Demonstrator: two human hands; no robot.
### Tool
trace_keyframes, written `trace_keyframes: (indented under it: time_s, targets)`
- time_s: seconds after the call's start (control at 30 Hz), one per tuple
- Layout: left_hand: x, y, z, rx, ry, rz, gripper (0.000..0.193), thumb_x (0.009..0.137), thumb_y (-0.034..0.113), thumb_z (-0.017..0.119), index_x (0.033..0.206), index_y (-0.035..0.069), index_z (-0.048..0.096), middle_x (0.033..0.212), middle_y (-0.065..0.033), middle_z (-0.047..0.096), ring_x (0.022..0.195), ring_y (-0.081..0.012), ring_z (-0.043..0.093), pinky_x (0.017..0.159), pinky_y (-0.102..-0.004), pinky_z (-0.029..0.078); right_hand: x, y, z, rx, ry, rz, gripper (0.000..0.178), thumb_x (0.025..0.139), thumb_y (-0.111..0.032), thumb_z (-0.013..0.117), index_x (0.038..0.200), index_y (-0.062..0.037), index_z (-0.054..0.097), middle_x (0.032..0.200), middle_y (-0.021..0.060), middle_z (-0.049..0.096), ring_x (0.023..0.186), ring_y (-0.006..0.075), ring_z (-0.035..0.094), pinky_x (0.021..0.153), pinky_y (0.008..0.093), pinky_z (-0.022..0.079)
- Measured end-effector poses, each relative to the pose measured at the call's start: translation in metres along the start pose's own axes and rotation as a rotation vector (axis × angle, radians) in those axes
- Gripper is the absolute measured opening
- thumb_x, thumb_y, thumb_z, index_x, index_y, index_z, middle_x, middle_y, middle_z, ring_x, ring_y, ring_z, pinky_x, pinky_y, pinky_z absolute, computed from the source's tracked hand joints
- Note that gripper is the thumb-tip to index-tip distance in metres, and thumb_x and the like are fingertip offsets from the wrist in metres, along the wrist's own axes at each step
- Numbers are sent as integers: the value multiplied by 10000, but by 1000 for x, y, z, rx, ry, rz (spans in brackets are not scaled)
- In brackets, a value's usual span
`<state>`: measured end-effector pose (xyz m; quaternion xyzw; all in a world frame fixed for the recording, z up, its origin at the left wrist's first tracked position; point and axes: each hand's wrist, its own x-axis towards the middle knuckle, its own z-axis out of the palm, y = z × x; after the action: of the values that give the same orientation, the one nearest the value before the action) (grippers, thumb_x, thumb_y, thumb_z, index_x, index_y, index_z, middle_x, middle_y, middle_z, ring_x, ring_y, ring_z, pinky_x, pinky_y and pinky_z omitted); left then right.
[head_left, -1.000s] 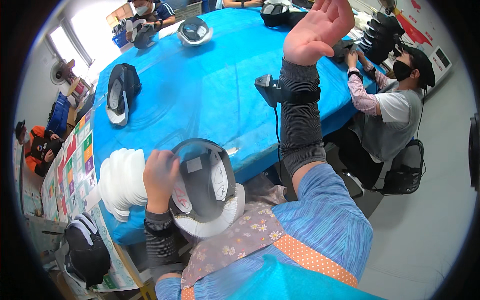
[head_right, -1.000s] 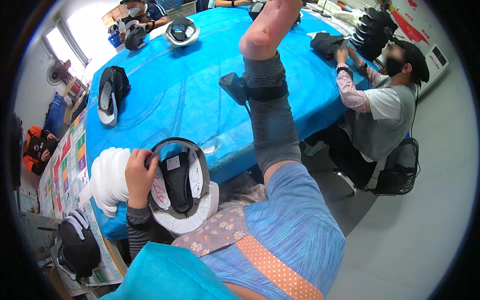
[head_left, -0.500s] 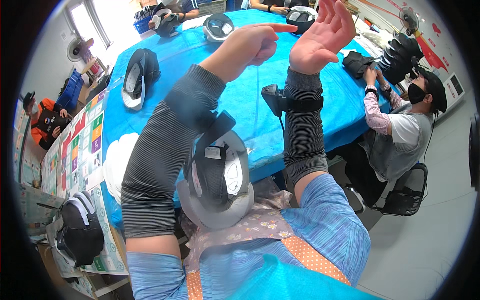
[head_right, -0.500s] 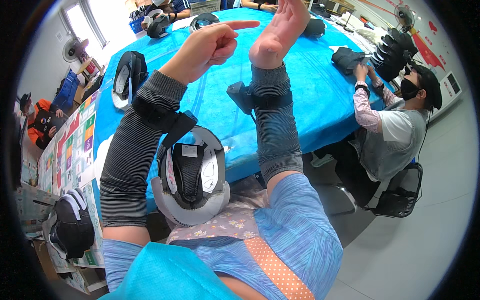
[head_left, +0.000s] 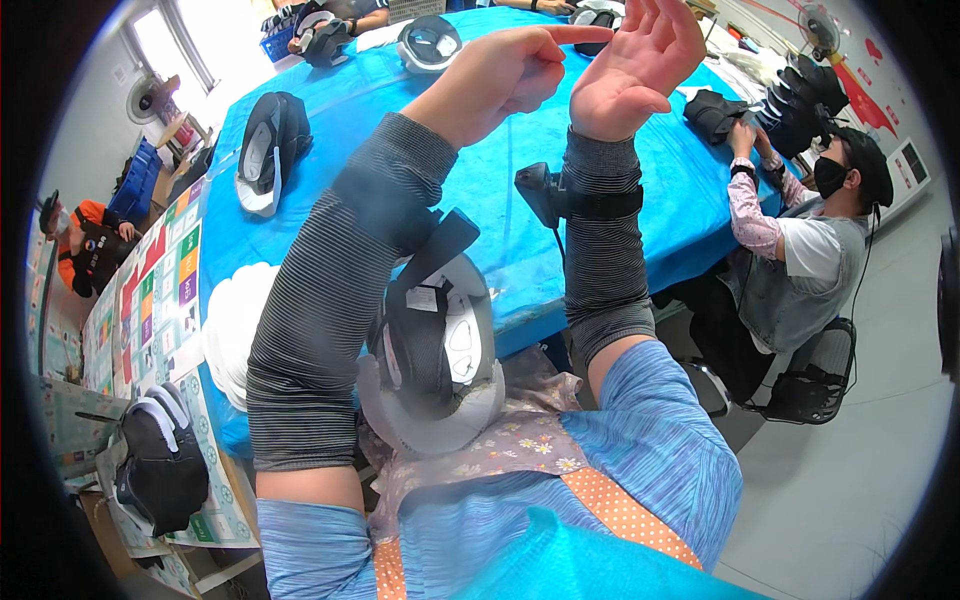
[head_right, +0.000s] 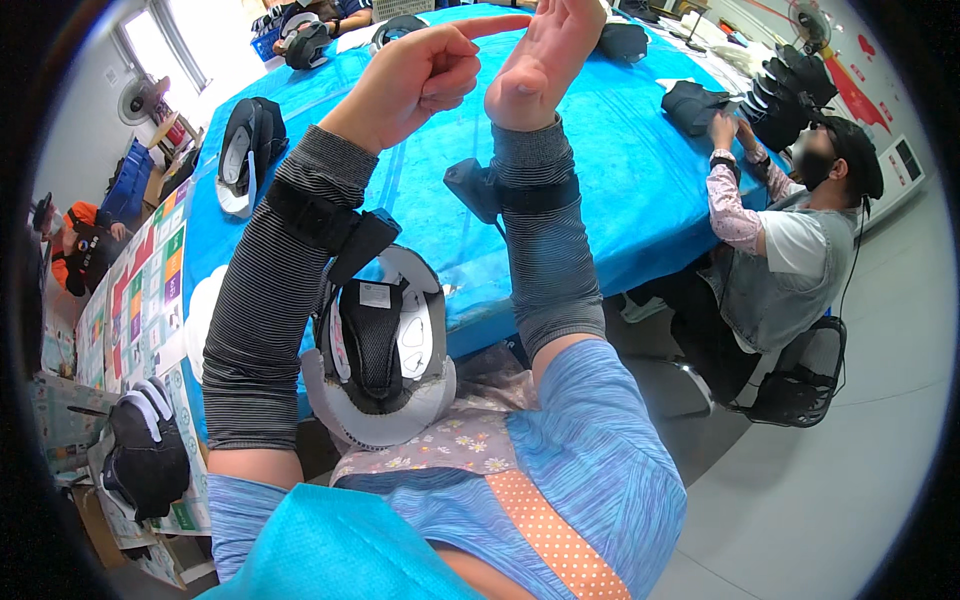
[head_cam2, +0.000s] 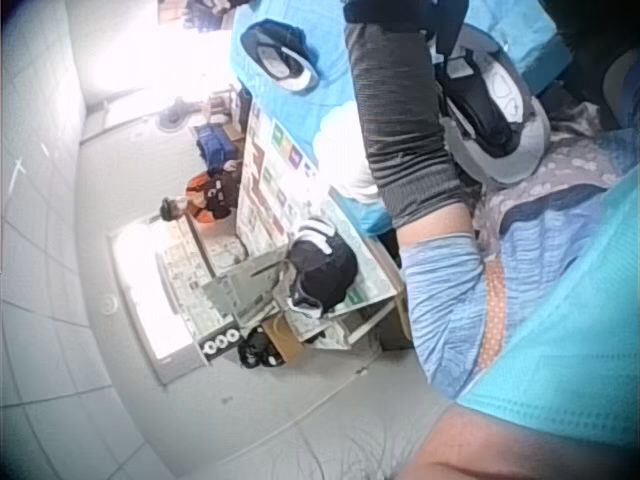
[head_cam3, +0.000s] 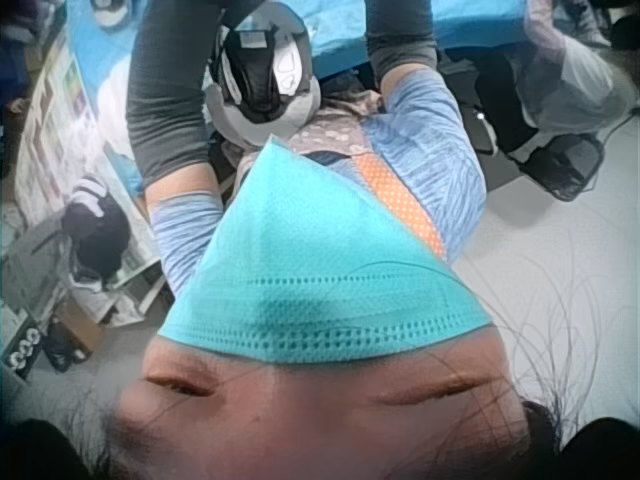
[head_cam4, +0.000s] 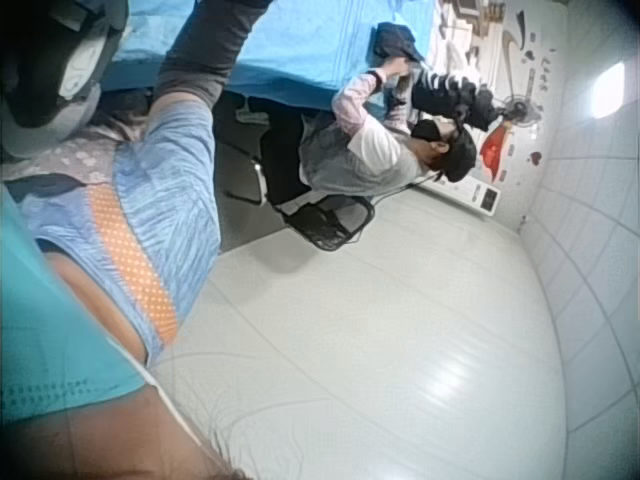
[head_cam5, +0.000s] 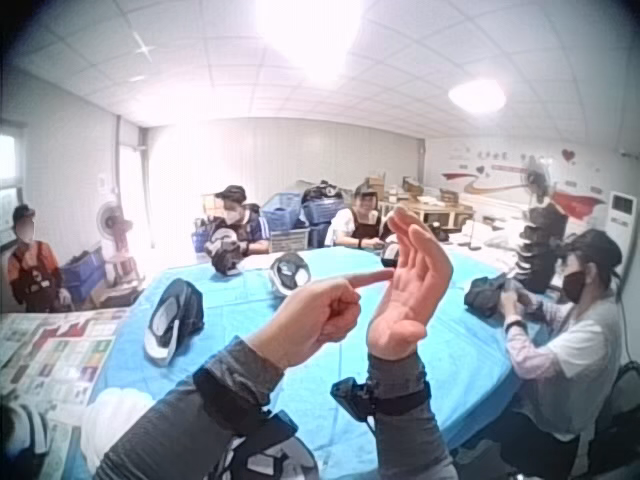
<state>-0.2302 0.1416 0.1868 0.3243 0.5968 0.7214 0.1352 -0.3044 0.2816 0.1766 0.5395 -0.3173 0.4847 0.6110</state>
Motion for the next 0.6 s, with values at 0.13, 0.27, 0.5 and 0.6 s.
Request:
trace_keyframes:
  time_s: [0.13, 0.27, 0.5, 0.6]
  targets:
    - [1, 0, -4, 22, 28, 14, 501, 1042, 172, 396, 1510, 0, 456, 583, 44, 339, 523, -59, 294, 504, -222, 294, 0, -3, 2, -5, -4, 9, 1035, 869, -883, 346, 1444, -27, 438, 1443, 237, 506, 1358, 371, 498, 1137, 505, 391]
    - [4, -3, -3, -42, -1, 5, 505, 1037, 166, 404, 1511, 0, 453, 586, 39, 349, 522, -57, 301, 500, -219, 294, 2, -7, 3, -41, -11, 55, 1028, 874, -874, 358, 1444, -23, 435, 1441, 240, 506, 1359, 370, 496, 1138, 505, 389]
    - [2, 1, -3, -2, -19, 41, 497, 1037, 169, 402, 1501, 3, 471, 594, 42, 350, 526, -59, 303, 506, -224, 285, -1, 2, 0, -102, -16, 121, 1014, 884, -858, 378, 1443, -13, 429, 1447, 235, 499, 1365, 361, 488, 1141, 489, 382]
    - [-5, 5, 0, 66, 70, 39, 482, 1044, 185, 411, 1488, 19, 497, 599, 45, 345, 524, -60, 297, 502, -228, 271, -2, 4, -1, -88, -28, 102, 994, 896, -846, 373, 1438, -15, 434, 1441, 233, 509, 1359, 359, 495, 1141, 487, 384]
